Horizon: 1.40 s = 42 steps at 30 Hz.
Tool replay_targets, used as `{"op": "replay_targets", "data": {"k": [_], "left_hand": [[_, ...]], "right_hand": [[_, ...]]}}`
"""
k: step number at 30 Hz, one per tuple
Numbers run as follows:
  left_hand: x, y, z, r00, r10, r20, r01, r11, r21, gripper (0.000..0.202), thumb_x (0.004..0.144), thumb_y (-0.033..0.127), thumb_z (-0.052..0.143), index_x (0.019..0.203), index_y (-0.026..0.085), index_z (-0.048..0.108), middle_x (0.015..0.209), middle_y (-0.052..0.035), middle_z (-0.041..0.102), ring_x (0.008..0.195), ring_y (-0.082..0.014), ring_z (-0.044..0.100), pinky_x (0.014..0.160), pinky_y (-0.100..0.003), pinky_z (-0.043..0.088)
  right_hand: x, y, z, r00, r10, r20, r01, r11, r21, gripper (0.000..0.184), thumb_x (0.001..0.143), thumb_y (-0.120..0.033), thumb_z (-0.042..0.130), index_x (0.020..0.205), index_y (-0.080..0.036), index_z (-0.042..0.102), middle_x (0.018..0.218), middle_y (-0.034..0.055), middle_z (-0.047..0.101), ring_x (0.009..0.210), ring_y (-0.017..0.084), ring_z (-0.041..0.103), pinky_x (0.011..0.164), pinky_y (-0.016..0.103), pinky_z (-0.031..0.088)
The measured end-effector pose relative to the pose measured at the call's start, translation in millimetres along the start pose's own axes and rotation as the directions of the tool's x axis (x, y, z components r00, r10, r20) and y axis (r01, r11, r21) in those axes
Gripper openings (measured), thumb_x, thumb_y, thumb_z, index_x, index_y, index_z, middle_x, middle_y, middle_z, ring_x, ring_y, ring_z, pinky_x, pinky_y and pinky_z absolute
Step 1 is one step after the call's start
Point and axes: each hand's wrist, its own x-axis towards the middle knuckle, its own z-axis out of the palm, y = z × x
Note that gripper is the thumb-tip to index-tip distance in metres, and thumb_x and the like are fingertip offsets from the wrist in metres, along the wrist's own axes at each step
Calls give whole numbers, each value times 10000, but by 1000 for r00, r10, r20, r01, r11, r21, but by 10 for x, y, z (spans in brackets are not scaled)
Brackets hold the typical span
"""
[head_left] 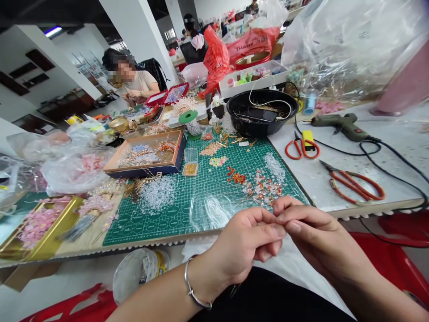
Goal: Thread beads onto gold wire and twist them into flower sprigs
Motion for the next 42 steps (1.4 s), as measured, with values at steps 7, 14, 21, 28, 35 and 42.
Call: {"op": "replay_targets", "data": {"k": [7,14,21,28,35,42], "left_hand": [[86,-51,25,999,53,-12,-53,999,-8,266,821,346,736,804,172,536,564,49,500,466,-47,366,473,-208,235],[245,479,-341,812,583,32,-172,186,967,258,1001,351,500,902,207,690,937,-67,698,876,-198,585,780,-317,404],[736,667,-933,846,533,-14,85,-109,990,253,914,197,565,738,205,747,825,-53,703,773,-210,594,651,-300,389],[876,498,-996,853,523,-6,60,-87,994,209,878,150,602,721,194,733,847,-71,699,812,-230,623,745,-351,488],[505,656,-708,834,551,-40,-107,233,967,173,964,292,539,1001,201,681,1012,-71,736,865,-189,698,707,-309,575],[-87,312,-194,997,81,-7,-81,997,1,231,740,214,841,840,137,647,788,-24,727,612,-112,705,483,-160,544]], "right_hand": [[56,19,67,998,-22,-55,22,1000,12,40,824,-381,819,850,-351,828,978,31,696,1003,210,660,886,334,574],[126,-276,-37,986,28,-164,-22,999,40,115,911,-378,723,835,-292,732,979,25,731,988,208,691,922,346,578],[-31,-442,-249,946,262,-191,-247,964,97,245,845,-432,766,750,-239,648,617,-38,419,493,94,298,390,217,286],[-138,-218,-237,880,439,-181,-452,891,-41,364,841,-556,737,782,-210,641,586,-69,312,536,101,253,470,239,210],[21,-262,-70,933,330,-147,-359,886,-293,325,948,-531,607,821,-233,619,588,-69,385,519,109,325,469,234,260],[-10,-481,299,965,-255,60,234,737,-634,132,935,-224,626,810,-245,664,663,-17,615,587,143,560,546,271,439]]}}
